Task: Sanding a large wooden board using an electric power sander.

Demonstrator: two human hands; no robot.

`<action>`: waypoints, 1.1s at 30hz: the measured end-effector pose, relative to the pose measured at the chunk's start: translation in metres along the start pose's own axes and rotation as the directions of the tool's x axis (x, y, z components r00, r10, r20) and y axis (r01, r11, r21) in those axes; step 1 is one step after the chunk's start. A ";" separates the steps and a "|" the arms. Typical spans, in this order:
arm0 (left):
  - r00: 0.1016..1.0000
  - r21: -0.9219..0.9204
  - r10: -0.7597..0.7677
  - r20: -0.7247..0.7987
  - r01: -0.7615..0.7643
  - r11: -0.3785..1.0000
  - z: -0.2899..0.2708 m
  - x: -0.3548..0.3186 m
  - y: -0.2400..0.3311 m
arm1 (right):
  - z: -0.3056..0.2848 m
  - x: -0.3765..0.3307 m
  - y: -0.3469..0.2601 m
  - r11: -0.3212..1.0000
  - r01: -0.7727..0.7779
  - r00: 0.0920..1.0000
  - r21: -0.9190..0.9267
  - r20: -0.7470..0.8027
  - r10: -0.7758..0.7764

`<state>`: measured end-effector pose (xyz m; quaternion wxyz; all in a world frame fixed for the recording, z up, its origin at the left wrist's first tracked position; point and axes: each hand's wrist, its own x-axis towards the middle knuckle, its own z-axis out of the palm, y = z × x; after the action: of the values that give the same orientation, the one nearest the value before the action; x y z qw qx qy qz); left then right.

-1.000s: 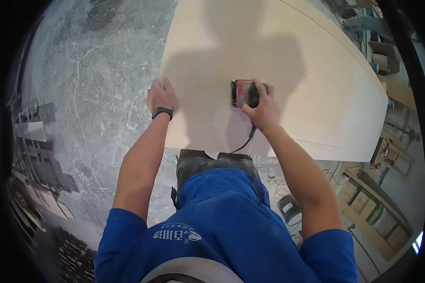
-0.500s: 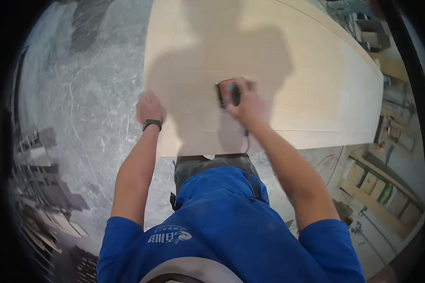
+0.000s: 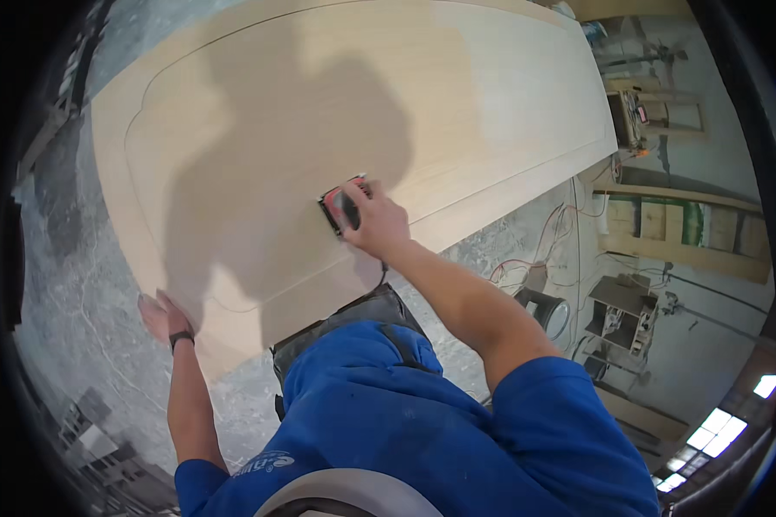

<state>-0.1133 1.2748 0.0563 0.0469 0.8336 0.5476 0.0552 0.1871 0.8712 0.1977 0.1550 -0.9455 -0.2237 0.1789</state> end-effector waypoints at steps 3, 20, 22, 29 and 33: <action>0.988 0.144 0.125 -0.094 -0.111 0.983 -0.035 -0.010 0.051 | -0.073 0.030 0.065 0.998 -0.053 0.997 0.016 -0.060 0.054; 0.997 0.040 0.034 0.074 -0.037 0.999 -0.054 -0.019 -0.032 | -0.079 0.063 0.015 0.972 0.236 0.971 0.010 0.045 -0.236; 0.990 0.010 0.136 0.024 -0.137 0.991 -0.048 -0.022 -0.049 | -0.050 0.067 -0.051 0.905 0.420 0.907 -0.062 0.071 -0.416; 0.935 -0.155 -0.347 0.072 0.354 0.922 -0.024 -0.042 -0.069 | 0.064 0.063 -0.251 0.587 0.808 0.572 -0.041 0.294 -0.766; 0.939 -0.213 -0.327 0.108 0.343 0.915 -0.026 -0.050 -0.057 | 0.103 0.053 -0.303 0.435 0.901 0.394 0.000 0.424 -0.816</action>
<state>-0.1887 1.2522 0.0718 0.1706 0.7178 0.6704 0.0796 0.0786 1.1764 0.2051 0.0708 -0.6506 -0.7248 0.2155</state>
